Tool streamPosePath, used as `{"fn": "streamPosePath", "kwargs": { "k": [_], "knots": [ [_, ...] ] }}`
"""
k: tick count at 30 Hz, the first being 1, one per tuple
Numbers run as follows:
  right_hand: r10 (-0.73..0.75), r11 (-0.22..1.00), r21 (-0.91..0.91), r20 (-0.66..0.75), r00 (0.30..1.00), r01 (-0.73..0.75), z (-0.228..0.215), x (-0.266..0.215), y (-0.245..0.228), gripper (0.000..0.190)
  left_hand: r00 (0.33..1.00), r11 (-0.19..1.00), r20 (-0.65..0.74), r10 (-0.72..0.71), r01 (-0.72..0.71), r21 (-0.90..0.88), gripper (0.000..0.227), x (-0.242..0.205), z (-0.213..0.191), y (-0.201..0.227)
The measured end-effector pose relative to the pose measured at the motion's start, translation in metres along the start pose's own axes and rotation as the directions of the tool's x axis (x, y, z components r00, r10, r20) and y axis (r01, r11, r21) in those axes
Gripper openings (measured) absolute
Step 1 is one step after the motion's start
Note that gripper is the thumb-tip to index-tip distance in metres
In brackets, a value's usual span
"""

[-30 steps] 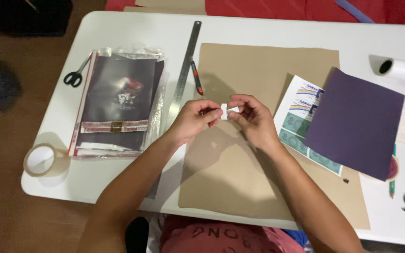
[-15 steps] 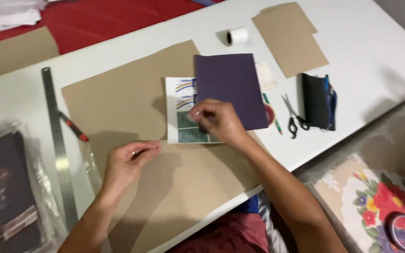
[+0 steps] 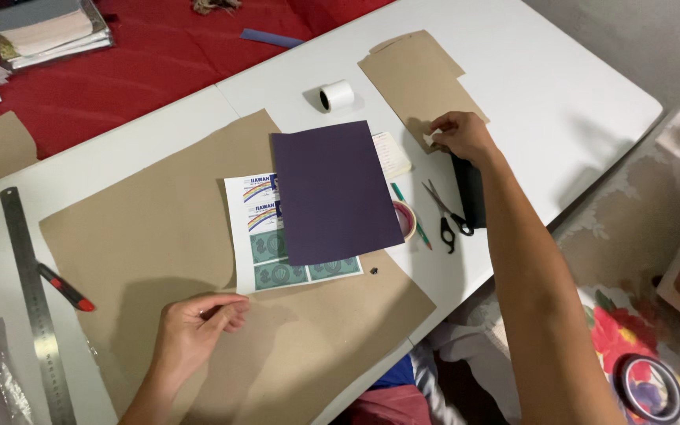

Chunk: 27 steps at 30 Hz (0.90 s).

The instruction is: The person organizes various printed materials, stickers, and fabric pieces in a workshop, checking a small notebook for information and placing items into clear plastic sleeves.

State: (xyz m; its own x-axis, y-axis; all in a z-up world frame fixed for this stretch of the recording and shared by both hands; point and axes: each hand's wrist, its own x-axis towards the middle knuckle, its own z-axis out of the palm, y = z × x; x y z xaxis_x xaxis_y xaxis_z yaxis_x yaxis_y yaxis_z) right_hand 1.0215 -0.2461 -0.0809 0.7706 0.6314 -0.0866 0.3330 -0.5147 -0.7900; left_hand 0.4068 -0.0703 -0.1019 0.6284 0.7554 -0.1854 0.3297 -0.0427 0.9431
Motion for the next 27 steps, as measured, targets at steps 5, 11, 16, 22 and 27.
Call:
{"fn": "streamPosePath", "kwargs": {
  "k": [5,11,16,22,27],
  "knots": [
    [-0.387,0.851,-0.446,-0.175,0.905,0.278,-0.011,0.021,0.02,0.047,0.996,0.999,0.077,0.036,-0.037,0.009,0.013,0.027,0.032,0.039],
    [-0.669,0.739,0.005,0.132,0.732,0.674,0.033,-0.151,-0.143,0.043,0.936,0.93,0.183,0.299,-0.244,-0.274,0.014,0.053,0.1,0.069],
    [-0.858,0.429,-0.083,0.273,0.435,0.899,0.104,-0.231,-0.145,0.042,0.907,0.905,0.222,0.357,-0.278,-0.321,0.016,0.057,0.148,0.08],
    [-0.969,0.231,-0.287,0.013,0.245,0.93,0.12,-0.241,-0.137,0.027,0.986,0.892,0.078,0.148,-0.099,-0.44,0.019,0.039,0.17,0.095],
    [-0.954,0.291,-0.289,-0.158,0.254,0.912,0.126,-0.236,-0.148,0.027,1.0,0.738,0.03,0.0,0.021,-0.675,0.029,0.036,0.182,0.105]
  ]
}}
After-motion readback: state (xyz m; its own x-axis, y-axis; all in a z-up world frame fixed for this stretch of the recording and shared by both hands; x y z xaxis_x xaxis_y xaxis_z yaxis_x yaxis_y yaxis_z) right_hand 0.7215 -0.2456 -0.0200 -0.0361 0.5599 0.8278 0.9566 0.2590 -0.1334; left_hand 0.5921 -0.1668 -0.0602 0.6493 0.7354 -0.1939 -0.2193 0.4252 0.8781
